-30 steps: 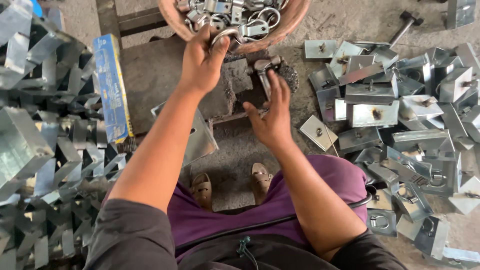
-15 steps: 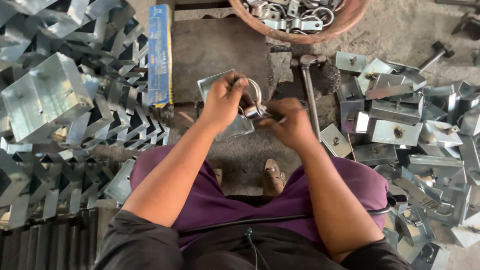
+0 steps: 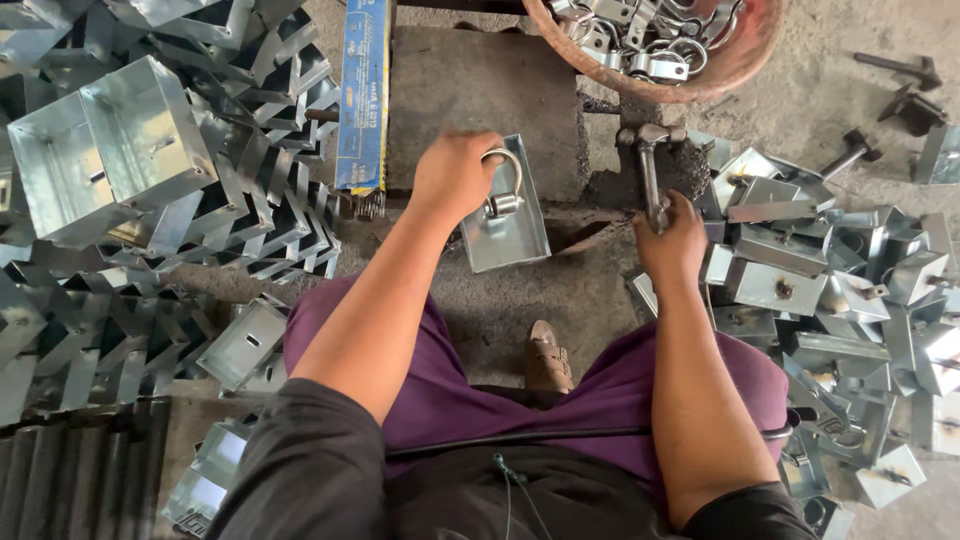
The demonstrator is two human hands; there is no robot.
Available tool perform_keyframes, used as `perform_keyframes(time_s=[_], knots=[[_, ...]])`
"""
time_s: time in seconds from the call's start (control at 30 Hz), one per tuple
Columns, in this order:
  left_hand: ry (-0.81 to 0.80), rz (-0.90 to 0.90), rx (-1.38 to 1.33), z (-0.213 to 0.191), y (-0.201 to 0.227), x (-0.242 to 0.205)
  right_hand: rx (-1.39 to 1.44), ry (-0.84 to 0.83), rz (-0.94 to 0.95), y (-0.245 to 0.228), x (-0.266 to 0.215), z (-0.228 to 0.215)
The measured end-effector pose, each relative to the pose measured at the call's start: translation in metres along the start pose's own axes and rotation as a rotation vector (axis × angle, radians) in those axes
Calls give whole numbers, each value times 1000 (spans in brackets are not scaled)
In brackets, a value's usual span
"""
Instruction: The person places a metal latch onto a metal box, hammers it into position, and then uses a welding tool to secure the components together with spot welds.
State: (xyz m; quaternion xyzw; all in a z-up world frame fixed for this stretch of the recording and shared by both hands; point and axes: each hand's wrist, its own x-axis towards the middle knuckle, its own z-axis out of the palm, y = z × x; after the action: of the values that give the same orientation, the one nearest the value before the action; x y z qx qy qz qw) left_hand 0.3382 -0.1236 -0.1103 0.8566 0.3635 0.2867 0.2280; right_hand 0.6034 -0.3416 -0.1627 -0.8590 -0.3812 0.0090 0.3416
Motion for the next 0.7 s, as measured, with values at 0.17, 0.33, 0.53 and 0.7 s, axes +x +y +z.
perform_keyframes(time_s=[0.17,0.33,0.53,0.7], knots=[[230,104,0,13,-17,7,19,-63,120,13,-8,11],[-115,-334,-214,17,-31,15,146,-135,200,-31,-31,-24],[-57,-314,-206,20,-30,16,922,51,-140,-86,-60,-91],[-13,-246,-193,26,-35,15,1249,340,-691,-53,-79,-138]])
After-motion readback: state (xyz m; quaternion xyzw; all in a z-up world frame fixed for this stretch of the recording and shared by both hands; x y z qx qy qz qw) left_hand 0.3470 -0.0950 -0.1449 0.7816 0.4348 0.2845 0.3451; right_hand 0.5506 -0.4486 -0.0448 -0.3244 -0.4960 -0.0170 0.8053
